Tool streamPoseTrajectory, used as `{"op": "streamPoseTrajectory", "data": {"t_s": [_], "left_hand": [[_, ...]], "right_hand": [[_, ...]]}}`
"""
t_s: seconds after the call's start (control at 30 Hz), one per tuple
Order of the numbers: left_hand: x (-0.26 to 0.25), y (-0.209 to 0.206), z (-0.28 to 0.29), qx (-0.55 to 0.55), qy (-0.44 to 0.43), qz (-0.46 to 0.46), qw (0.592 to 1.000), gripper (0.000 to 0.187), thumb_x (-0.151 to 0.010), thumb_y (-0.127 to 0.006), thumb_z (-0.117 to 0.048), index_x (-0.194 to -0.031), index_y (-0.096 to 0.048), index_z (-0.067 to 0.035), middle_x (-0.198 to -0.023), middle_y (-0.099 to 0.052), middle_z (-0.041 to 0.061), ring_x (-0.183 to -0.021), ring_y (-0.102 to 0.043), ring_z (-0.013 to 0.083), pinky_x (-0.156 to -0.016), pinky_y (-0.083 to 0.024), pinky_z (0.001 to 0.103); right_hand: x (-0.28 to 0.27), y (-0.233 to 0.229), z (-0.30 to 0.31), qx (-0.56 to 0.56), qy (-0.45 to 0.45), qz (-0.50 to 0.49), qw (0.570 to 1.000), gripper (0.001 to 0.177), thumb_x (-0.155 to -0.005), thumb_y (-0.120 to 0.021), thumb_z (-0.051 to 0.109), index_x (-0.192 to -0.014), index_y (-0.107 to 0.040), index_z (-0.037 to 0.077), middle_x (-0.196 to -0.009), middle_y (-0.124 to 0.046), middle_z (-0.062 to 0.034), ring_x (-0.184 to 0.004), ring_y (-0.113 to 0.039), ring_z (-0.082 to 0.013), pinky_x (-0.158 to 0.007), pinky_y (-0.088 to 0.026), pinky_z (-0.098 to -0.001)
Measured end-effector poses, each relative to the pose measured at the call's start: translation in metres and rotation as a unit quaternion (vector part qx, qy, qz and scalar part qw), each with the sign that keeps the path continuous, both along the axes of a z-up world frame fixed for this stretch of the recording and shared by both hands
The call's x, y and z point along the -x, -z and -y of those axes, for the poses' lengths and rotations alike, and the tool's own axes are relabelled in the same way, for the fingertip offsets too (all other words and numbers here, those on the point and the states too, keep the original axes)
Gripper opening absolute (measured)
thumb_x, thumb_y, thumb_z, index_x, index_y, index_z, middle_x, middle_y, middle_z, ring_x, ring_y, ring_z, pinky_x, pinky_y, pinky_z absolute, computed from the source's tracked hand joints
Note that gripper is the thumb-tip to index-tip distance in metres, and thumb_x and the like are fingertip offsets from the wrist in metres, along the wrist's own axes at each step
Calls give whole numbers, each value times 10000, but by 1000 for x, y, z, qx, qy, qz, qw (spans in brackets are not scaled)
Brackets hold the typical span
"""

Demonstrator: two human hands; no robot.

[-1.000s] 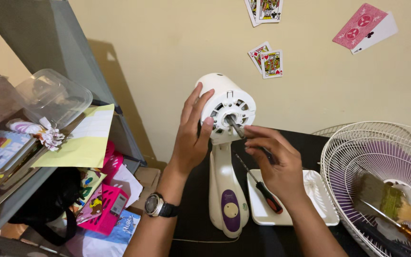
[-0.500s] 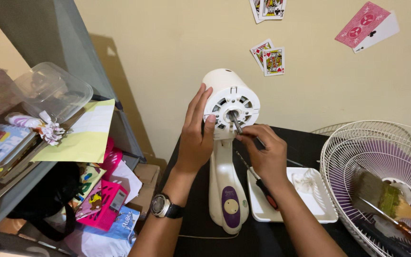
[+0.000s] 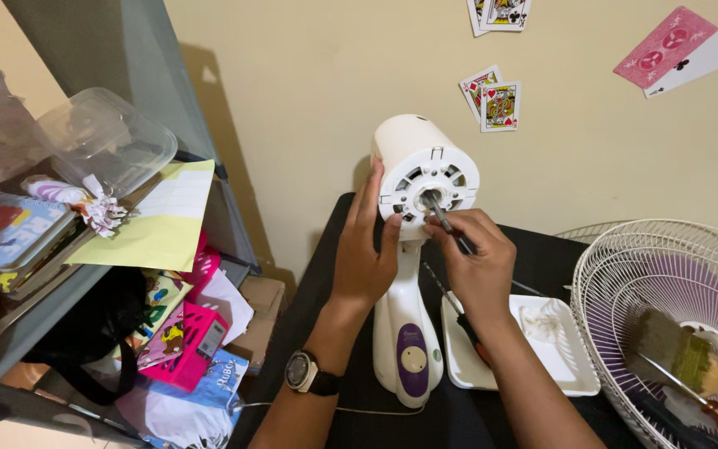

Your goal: The person uses a screwdriver to remove screws from the rear housing of a white electric fan. They place the screws into a white tray and then separate the fan head from the stand, leaving the components on the table.

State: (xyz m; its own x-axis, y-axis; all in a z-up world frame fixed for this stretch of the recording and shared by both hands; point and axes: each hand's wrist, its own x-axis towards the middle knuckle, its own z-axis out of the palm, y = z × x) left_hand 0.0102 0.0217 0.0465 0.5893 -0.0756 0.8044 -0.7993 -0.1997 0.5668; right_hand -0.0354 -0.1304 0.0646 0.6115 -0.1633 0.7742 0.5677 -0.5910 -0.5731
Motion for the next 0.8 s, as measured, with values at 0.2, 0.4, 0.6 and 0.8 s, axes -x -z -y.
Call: {"op": "streamPoseTrajectory", "data": {"t_s": [0.2,0.4,0.6,0.8], "left_hand": [[2,5,2,14,-4,8,1000,587,-1123,-487,-290,-1605,-312,-5,-1628,-428,253,-1523,-442,417,-1243,-378,447],[2,6,2,7,-12,8,1000,568,-1119,-508,-243,-1606,-321,-19,-1624,-441,240,-1512,-456,413,-1225,-400,440],[4,4,3,12,-10,17,1000,559,-1127,-505,-246,-1607,-318,-30,-1627,-444,225,-1503,-476,402,-1208,-429,431],[7,2,2,-2,-14,-6,1000,568,-1117,-512,-268,-1602,-322,-44,-1622,-445,216,-1494,-474,400,-1187,-439,426]], "right_hand": [[-1,-4,-1,-9,7,-34,999,145,-856,-821,30,-984,-758,7,-913,-728,-79,-794,-657,-139,-745,-523,-265],[0,-6,1,-17,3,-50,999,156,-860,-820,49,-997,-756,10,-908,-725,-65,-793,-652,-123,-743,-524,-256],[-6,-5,4,-50,17,-113,992,142,-860,-828,99,-975,-779,30,-913,-758,-50,-759,-675,-98,-703,-534,-244],[-5,-5,8,-77,-5,-145,986,160,-865,-812,113,-1016,-794,61,-917,-781,-45,-760,-671,-89,-715,-539,-239]]}}
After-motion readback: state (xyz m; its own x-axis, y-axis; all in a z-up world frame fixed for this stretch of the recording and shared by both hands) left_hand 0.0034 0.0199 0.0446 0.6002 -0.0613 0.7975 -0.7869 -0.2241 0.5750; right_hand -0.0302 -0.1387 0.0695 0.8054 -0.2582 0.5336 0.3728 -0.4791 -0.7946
